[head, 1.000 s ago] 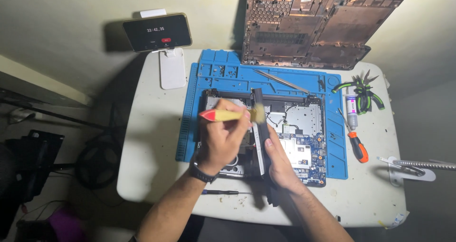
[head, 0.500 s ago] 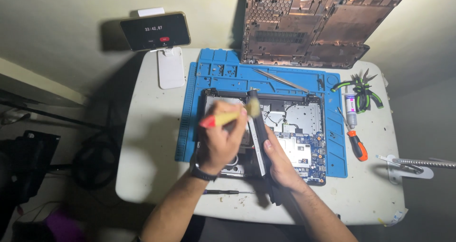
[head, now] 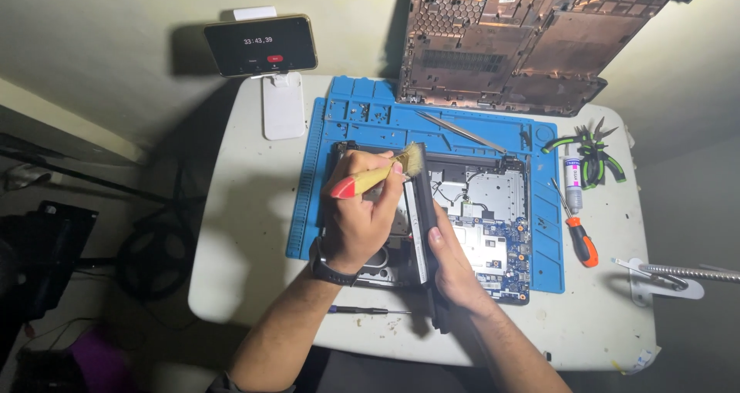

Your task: Cleaning a laptop battery with a brush and then installing it into the laptop chassis.

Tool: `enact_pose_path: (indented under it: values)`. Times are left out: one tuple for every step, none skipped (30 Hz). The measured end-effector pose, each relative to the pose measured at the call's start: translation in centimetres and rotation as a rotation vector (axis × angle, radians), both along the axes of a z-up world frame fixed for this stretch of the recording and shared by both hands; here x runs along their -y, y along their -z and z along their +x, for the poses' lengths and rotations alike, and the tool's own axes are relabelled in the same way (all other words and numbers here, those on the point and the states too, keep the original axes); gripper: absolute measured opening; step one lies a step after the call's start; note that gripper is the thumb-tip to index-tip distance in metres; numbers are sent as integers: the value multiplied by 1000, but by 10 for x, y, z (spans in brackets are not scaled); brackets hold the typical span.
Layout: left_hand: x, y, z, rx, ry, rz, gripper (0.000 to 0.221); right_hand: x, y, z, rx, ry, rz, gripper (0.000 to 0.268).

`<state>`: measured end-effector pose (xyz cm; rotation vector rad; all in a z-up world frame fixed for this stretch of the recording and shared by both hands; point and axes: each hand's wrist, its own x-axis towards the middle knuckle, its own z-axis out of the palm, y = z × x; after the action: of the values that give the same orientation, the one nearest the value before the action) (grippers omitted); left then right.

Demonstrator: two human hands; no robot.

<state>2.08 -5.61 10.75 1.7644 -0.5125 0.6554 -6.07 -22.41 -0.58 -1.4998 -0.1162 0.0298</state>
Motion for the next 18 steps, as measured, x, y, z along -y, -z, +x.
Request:
enact_pose_path:
  values:
    - [-1, 2, 4, 2, -3, 0, 9, 3, 6, 0, 2, -3, 0, 60]
    - [-2, 3, 8, 6, -13, -16, 8, 5, 12, -1, -6, -16, -8, 60]
    - [-2, 5, 13, 9, -23, -33, 8, 8, 17, -3, -13, -29, -17, 60]
    - [-4, 6, 15, 8, -22, -33, 8, 8, 16, -3, -15, -28, -17, 60]
    - [-6, 7, 17, -73, 26, -141, 8, 8, 16, -4, -11, -27, -4, 60]
    - [-8, 8, 20, -150, 73, -250, 9, 9, 14, -2, -3, -28, 7, 61]
    - [-12, 8, 19, -148, 73, -251, 9, 11, 14, 0, -1, -29, 6, 61]
    - [-17, 9, 19, -165, 98, -311, 10, 12, 14, 1, -8, -27, 47, 61]
    - [-21, 9, 20, -183, 124, -372, 12, 13, 15, 3, -14, -25, 87, 61]
    - [-18, 9, 17, -184, 124, -371, 12, 12, 13, 3, -15, -25, 88, 61]
    - [-14, 9, 14, -212, 184, -354, 12, 10, 12, 2, -9, -37, 111, 61]
    - [-12, 9, 11, -239, 240, -337, 12, 8, 11, 2, -1, -53, 133, 61]
    - [-14, 10, 16, -239, 236, -336, 12, 10, 13, 2, -2, -57, 134, 61]
    - [-15, 11, 21, -173, 173, -231, 10, 12, 16, 2, -19, -67, 157, 61]
    - [-17, 12, 26, -107, 110, -126, 9, 13, 18, 1, -37, -78, 180, 62]
    - [-19, 13, 25, -112, 107, -125, 9, 10, 17, -1, -42, -80, 181, 62]
    - [-20, 14, 24, -147, 115, -208, 9, 7, 16, -3, -11, -123, 250, 60]
    - [-19, 13, 28, -166, 126, -292, 11, 6, 15, 1, 35, -167, 316, 58]
